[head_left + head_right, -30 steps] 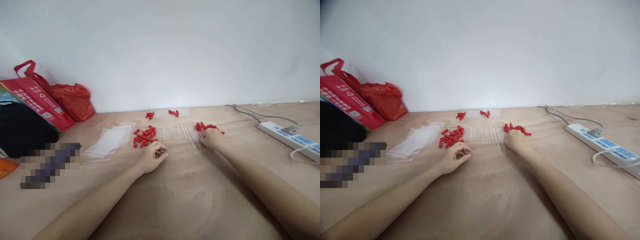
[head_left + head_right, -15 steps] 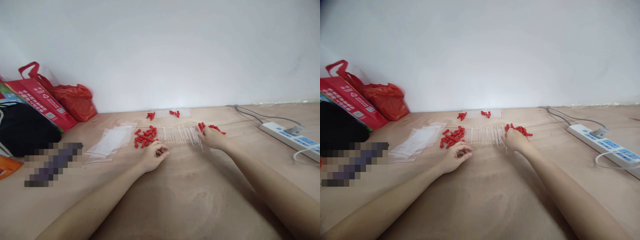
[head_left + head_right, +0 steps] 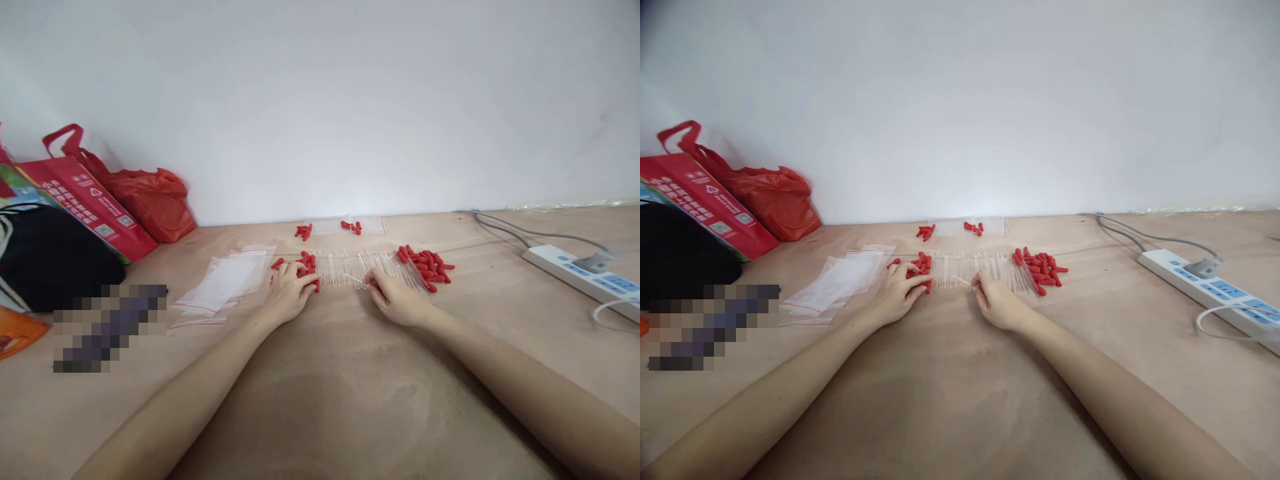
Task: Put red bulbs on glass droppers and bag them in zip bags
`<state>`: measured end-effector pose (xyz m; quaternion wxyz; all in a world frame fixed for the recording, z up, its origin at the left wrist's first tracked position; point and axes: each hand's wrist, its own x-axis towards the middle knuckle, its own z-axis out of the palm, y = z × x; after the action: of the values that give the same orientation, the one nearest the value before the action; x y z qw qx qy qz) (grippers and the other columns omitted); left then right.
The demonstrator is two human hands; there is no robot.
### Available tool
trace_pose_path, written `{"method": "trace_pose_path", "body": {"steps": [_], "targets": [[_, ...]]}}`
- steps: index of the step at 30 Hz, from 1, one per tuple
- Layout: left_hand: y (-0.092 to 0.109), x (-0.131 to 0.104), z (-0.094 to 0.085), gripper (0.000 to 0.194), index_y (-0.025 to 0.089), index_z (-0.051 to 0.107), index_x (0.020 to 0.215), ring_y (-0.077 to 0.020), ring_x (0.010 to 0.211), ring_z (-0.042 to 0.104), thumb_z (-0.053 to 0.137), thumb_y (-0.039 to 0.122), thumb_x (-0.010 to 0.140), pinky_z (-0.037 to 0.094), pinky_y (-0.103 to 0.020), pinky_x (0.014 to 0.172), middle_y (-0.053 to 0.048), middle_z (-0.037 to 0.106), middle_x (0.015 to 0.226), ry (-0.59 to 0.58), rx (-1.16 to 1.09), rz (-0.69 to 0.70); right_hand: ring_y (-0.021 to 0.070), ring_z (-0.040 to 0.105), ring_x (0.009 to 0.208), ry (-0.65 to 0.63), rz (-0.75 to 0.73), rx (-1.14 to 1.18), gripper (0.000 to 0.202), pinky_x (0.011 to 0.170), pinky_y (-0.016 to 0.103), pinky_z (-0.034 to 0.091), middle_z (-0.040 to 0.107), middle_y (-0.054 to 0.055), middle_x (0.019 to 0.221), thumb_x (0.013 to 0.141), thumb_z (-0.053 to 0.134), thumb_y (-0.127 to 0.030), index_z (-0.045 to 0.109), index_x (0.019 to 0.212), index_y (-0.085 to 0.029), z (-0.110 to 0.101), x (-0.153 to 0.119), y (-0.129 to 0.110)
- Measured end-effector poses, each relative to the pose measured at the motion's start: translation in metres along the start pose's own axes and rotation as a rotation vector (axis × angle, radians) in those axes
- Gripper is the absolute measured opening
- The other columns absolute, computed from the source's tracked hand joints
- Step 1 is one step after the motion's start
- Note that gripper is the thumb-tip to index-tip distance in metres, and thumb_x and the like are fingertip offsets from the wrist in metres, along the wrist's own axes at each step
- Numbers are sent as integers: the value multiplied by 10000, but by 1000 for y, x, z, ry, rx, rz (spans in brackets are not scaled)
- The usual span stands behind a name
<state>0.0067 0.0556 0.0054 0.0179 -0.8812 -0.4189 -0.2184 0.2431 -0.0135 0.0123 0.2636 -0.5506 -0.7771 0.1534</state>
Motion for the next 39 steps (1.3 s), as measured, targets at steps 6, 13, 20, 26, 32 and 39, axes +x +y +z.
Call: {"method": "trace_pose_path", "body": {"steps": [6, 13, 20, 26, 32, 39], "targets": [[-3, 1, 0, 142, 177, 614, 899, -217, 912, 434, 540, 169, 779, 349, -389, 841, -67, 524, 975, -8, -53, 21, 173, 570, 781, 96, -66, 27, 311, 704, 296, 417, 619, 95, 858, 820, 349, -142, 507, 1086, -126, 15, -2, 4], [-7, 3, -8, 52, 171, 543, 779, -197, 861, 492, 574, 207, 757, 367, -375, 817, -35, 579, 867, 65, -287, -2, 159, 575, 779, 136, -91, 92, 208, 694, 280, 427, 625, 76, 869, 832, 363, -156, 533, 951, -151, 24, -6, 7], [21, -7, 7, 157, 155, 475, 782, -126, 688, 560, 577, 271, 751, 459, -269, 651, -2, 552, 739, 53, -880, -254, 145, 569, 715, 151, -96, 180, 178, 647, 257, 415, 628, 41, 795, 848, 380, -222, 537, 921, -180, 23, -8, 1], [38, -10, 9, 232, 152, 458, 756, -118, 665, 591, 639, 288, 701, 480, -269, 660, 15, 567, 691, -8, -1085, -383, 146, 573, 723, 120, -97, 156, 177, 641, 253, 402, 631, 37, 803, 848, 388, -221, 543, 923, -179, 24, -10, -1], [47, -10, 3, 282, 139, 548, 842, -116, 652, 610, 668, 336, 680, 501, -264, 641, -7, 609, 747, -99, -1230, -482, 127, 538, 624, 99, -126, 138, 166, 574, 232, 383, 616, 25, 735, 846, 397, -227, 539, 914, -175, 23, -12, -7], [48, -12, 4, 231, 141, 623, 824, -85, 552, 546, 658, 319, 681, 454, -220, 569, 20, 595, 606, -185, -1211, -445, 124, 554, 653, 63, -169, 150, 190, 595, 224, 400, 627, 29, 748, 833, 421, -221, 586, 918, -180, 20, -13, -9]]}}
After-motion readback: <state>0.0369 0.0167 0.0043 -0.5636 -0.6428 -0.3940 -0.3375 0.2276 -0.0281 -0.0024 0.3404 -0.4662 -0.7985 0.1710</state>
